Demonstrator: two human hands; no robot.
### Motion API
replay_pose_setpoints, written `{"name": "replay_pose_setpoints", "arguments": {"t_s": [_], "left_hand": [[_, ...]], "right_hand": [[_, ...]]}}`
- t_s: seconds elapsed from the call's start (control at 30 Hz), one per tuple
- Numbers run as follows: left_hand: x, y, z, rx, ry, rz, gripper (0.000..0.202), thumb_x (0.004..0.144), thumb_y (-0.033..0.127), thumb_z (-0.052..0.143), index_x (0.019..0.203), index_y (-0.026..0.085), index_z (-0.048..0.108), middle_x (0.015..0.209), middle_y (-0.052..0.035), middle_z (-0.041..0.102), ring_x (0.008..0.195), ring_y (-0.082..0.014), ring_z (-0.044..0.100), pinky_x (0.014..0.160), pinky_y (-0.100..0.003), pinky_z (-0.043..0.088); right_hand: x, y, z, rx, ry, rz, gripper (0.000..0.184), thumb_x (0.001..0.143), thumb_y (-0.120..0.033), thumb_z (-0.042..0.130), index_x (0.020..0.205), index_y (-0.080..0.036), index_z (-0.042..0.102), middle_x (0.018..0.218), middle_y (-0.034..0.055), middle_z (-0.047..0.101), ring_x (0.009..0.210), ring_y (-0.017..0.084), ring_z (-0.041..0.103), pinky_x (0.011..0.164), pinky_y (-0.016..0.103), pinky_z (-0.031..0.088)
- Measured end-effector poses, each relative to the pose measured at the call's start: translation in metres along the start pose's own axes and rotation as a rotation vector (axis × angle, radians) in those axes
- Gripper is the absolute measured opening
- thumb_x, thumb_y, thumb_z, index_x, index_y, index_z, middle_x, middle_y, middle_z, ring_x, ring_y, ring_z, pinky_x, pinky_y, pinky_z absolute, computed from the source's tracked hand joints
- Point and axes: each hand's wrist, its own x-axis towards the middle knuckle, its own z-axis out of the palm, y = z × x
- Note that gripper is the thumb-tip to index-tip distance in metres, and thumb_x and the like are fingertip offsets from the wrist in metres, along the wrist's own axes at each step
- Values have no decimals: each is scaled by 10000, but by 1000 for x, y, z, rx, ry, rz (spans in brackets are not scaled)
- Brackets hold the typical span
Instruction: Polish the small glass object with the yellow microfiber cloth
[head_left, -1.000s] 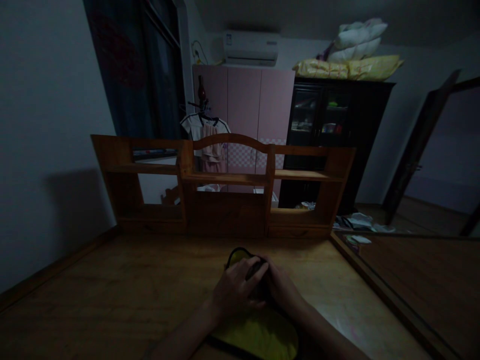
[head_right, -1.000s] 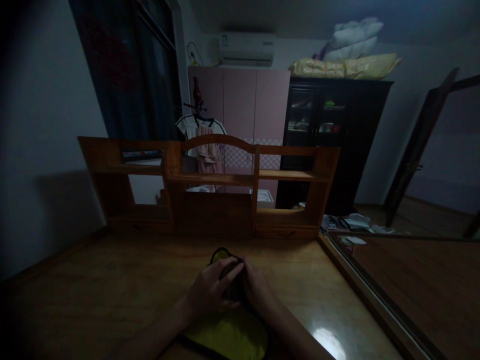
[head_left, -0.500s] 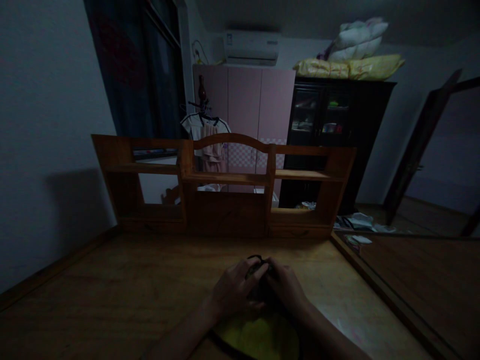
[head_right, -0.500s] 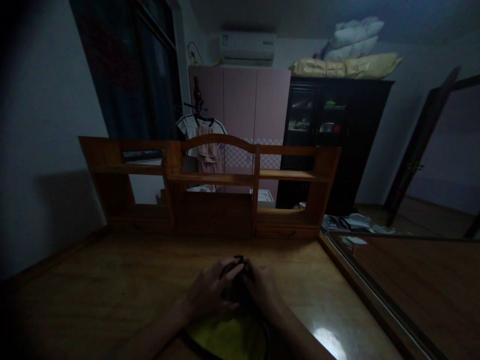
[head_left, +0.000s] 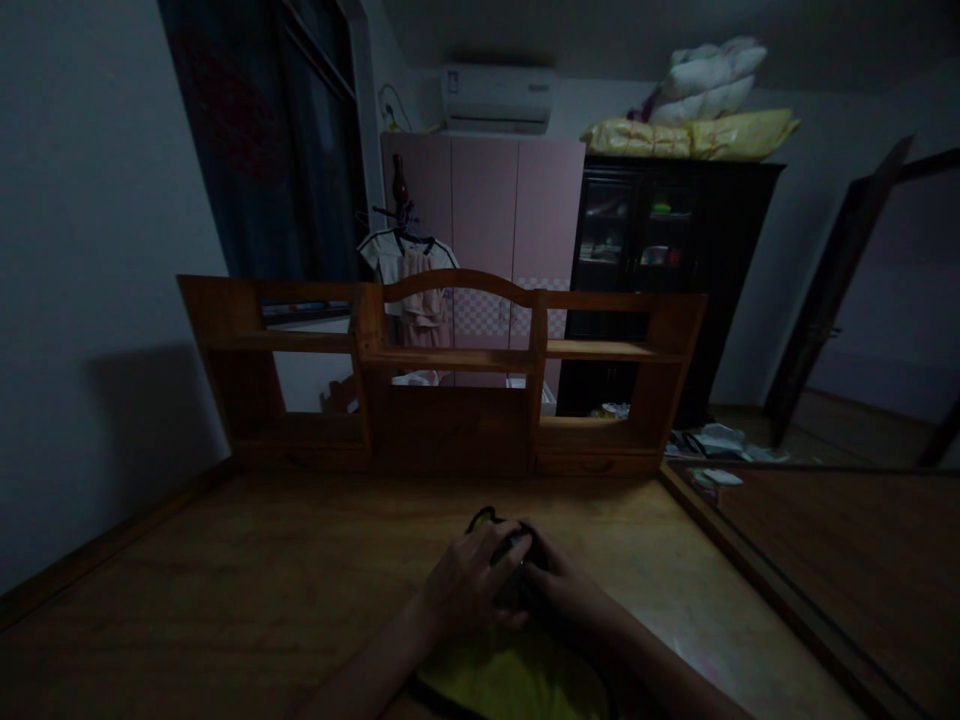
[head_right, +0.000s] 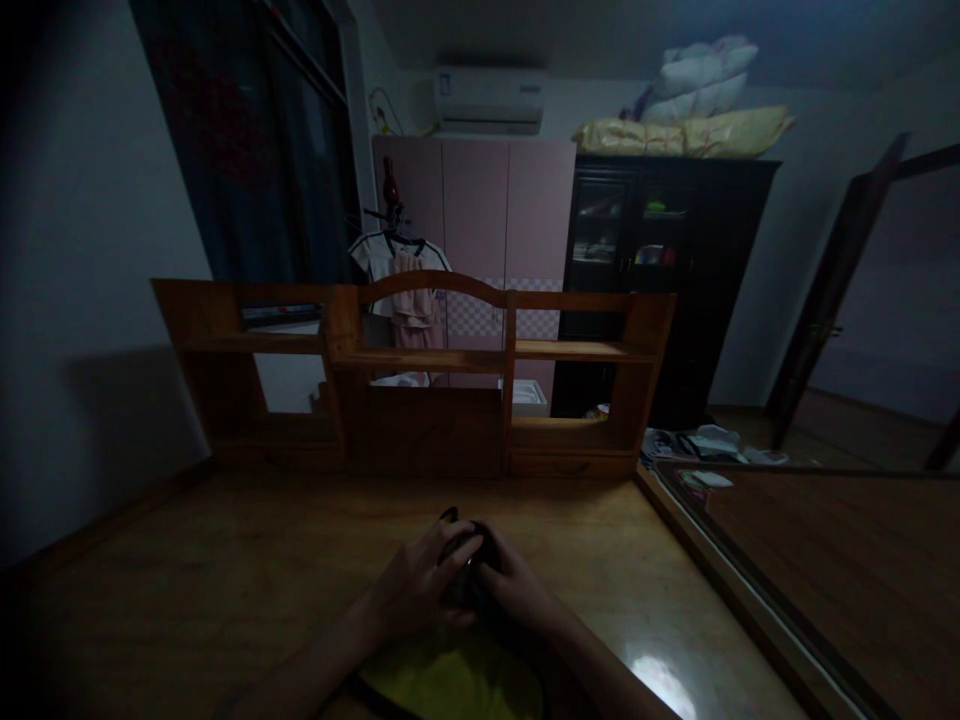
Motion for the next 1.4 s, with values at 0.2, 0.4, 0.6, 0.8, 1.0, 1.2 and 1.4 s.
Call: {"name": "replay_pose_setpoints", "arguments": {"t_s": [0.2,0.4,0.6,0.8,1.0,1.2,1.4], "left_hand": [[3,5,-3,-13,37,9,704,796,547,593,1342,154,383,1266,-184,480,1072,-299,565,817,-402,546],[2,10,-7,-115,67,-4,790,766,599,612,1375,173,345,1282,-169,494,1118,-282,554,877,-392,536],[3,12,-9,-165,94,3,810,771,601,608,1400,181,317,1274,-167,505,1124,-288,550,878,-405,534],[1,1,-2,-198,48,-84,822,780,597,623,1411,193,284,1299,-161,467,1166,-285,523,932,-407,512],[0,-5,9,-265,-57,-186,928,720,355,775,1450,282,207,1379,-132,366,1220,-290,482,955,-448,503],[3,-5,11,-326,-108,-248,1078,594,119,834,1447,316,205,1393,-111,340,1255,-290,448,979,-430,491],[2,-7,5,-366,-116,-289,1011,636,204,819,1443,290,216,1405,-113,372,1258,-287,447,1008,-442,462]], "right_hand": [[-2,-3,5,30,-6,-27,385,839,-275,618,1217,-232,554,1237,67,615,1147,240,572,1010,414,434],[-2,2,2,80,-14,82,362,737,-188,668,1098,-208,641,1079,54,682,1006,226,632,886,361,503],[0,8,-6,-6,15,121,347,662,-196,717,1008,-182,679,992,43,701,921,223,640,804,337,521],[8,13,-11,-165,143,79,334,741,-296,683,1039,-145,674,989,64,712,934,259,645,800,367,519],[10,5,-17,-398,162,-34,218,792,-245,608,947,-120,697,878,48,727,829,250,657,683,304,509],[8,-1,-18,-597,192,-146,223,829,-230,549,964,-136,701,872,47,731,807,243,658,696,309,508],[7,1,-14,-620,231,-159,249,832,-260,563,1035,-167,673,938,55,719,854,248,652,774,352,517]]}}
